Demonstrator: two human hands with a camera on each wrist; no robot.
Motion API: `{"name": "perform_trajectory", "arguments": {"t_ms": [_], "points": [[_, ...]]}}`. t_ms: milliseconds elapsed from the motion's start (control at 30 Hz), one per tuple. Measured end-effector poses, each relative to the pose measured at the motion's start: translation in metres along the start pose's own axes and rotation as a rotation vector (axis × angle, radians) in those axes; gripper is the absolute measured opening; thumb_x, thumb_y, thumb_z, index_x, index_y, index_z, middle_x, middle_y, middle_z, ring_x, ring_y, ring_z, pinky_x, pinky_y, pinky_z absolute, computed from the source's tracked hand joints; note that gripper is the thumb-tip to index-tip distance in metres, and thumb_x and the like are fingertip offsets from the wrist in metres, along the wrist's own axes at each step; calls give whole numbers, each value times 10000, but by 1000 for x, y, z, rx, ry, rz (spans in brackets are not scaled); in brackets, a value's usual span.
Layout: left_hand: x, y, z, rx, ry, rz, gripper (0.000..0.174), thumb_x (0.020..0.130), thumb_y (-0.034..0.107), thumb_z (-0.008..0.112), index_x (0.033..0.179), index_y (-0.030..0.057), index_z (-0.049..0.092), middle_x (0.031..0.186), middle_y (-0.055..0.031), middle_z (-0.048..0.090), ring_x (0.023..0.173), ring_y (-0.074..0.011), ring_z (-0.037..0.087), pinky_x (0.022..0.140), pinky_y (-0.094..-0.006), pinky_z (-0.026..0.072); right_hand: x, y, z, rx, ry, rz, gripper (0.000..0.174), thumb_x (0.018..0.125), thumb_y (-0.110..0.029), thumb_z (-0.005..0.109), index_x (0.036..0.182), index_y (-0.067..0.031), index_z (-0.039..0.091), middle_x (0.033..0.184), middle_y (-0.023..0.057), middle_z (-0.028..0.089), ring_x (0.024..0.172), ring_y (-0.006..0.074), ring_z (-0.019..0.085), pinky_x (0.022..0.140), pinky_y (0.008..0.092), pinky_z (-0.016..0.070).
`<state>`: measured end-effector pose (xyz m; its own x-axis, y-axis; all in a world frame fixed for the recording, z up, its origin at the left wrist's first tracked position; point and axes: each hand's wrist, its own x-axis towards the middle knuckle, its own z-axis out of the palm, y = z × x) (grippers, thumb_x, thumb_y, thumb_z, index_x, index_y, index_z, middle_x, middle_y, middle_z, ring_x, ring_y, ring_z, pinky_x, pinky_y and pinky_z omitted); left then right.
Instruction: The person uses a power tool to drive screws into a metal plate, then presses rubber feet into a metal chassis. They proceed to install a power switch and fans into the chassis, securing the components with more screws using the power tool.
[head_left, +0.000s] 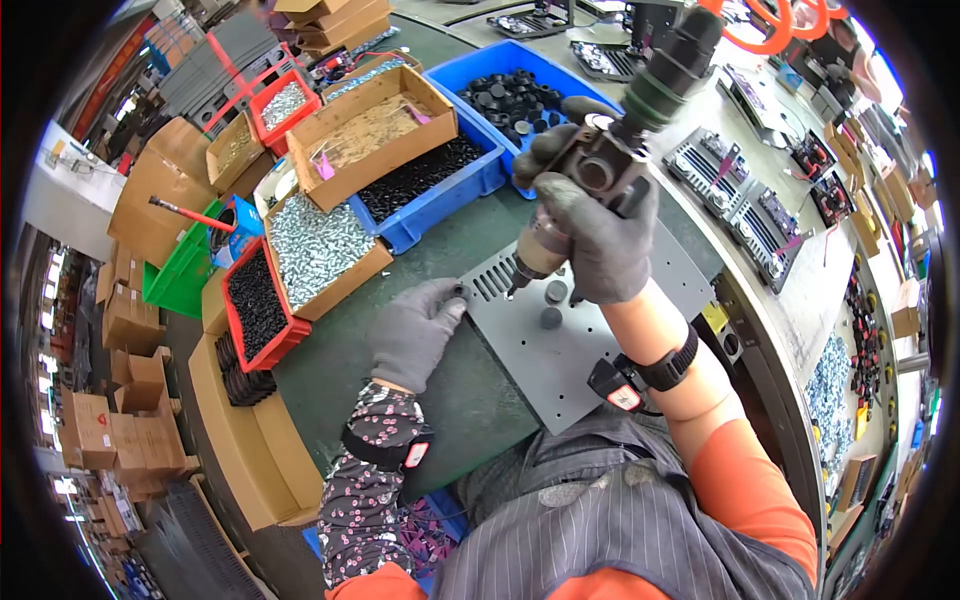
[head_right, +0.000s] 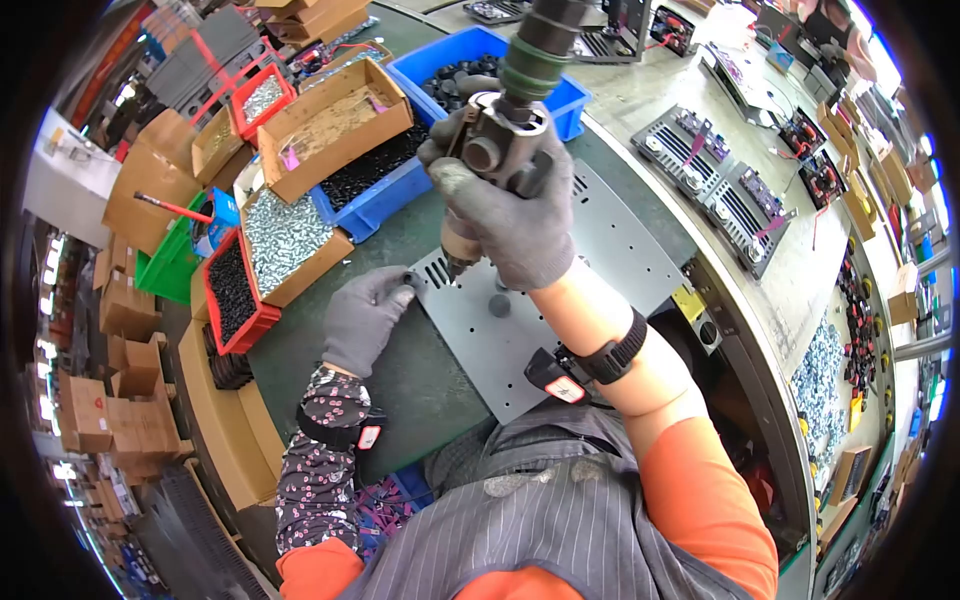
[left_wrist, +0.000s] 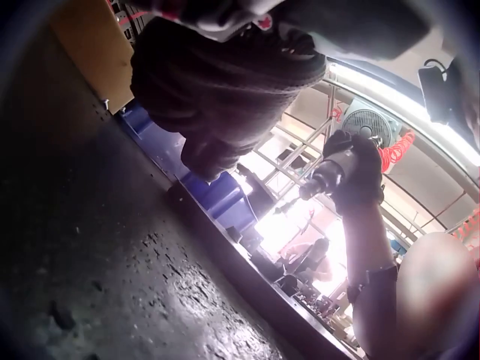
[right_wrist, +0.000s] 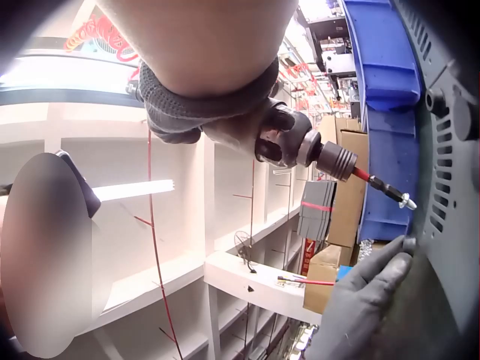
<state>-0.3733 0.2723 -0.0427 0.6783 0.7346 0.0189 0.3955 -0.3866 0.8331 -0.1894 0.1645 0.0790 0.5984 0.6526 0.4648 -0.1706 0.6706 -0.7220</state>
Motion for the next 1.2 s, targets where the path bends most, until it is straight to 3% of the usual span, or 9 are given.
{"name": "perform_trajectory", "arguments": {"t_ms": [100, 367, 733, 800, 900, 967, 1000, 1100, 1200], "points": [[4, 7, 6, 69, -60, 96, 273, 847, 39, 617, 1107, -42, 591, 973, -107, 664, 922, -151, 629, 807, -257, 489, 10, 24, 15, 24, -44, 19, 547, 742, 127, 568, 1249, -18, 422, 962, 72, 582, 908, 155, 595, 797, 286, 509], [4, 27, 6, 405, -9, 73, 262, 806, 275, 645, 987, 86, 641, 899, -103, 649, 869, -284, 608, 751, -398, 474, 12, 69, 35, -273, -177, 151, 433, 724, 7, 658, 1123, -45, 498, 860, -13, 575, 785, 47, 536, 719, 220, 471], [5, 23, 7, 383, -17, 97, 245, 827, 277, 625, 978, 84, 638, 897, -109, 643, 850, -283, 612, 742, -391, 477, 15, 87, 35, -116, -203, 181, 443, 724, 7, 649, 1139, -37, 501, 849, -21, 563, 783, 41, 529, 713, 216, 465], [8, 16, 10, 362, -20, 121, 234, 840, 264, 616, 973, 73, 638, 885, -100, 647, 838, -260, 621, 739, -376, 481, 23, 90, 33, -174, -309, 205, 532, 716, 83, 642, 1205, -41, 473, 922, 27, 601, 853, 108, 583, 769, 258, 486], [11, 8, 0, -54, -99, 26, 232, 870, 217, 583, 1035, 56, 605, 842, -58, 623, 725, -174, 602, 633, -317, 490, 24, 78, 32, -199, -380, 173, 538, 721, 86, 628, 1220, -27, 463, 957, 40, 598, 887, 121, 587, 792, 271, 487], [11, 6, -13, -972, -68, -502, 238, 889, 161, 547, 1092, 37, 564, 802, 1, 550, 625, -69, 496, 509, -219, 424, 15, 54, 35, -64, -334, 100, 523, 724, 42, 653, 1210, -26, 472, 928, 13, 572, 840, 64, 550, 756, 218, 467], [7, 23, -17, -1159, 26, -658, 261, 897, 127, 515, 1142, 38, 525, 807, 12, 509, 567, -29, 418, 443, -155, 339, 10, 34, 39, -18, -291, 84, 519, 734, 49, 643, 1216, -26, 466, 935, 31, 580, 863, 81, 566, 767, 229, 476], [-12, 21, -24, -1449, -147, -643, 261, 912, 126, 480, 1153, 28, 508, 794, 12, 530, 547, -33, 380, 416, -150, 314, -4, -8, 31, 18, -227, 22, 532, 731, 76, 598, 1232, 0, 438, 948, 72, 592, 886, 155, 596, 792, 299, 501], [-32, 34, -10, -1394, -252, -601, 262, 940, 173, 481, 1148, 16, 512, 771, 9, 524, 537, -31, 361, 406, -144, 297, -19, -27, 17, 63, -150, -8, 561, 722, 44, 613, 1249, 11, 425, 960, 84, 593, 915, 209, 612, 835, 347, 510]]}}
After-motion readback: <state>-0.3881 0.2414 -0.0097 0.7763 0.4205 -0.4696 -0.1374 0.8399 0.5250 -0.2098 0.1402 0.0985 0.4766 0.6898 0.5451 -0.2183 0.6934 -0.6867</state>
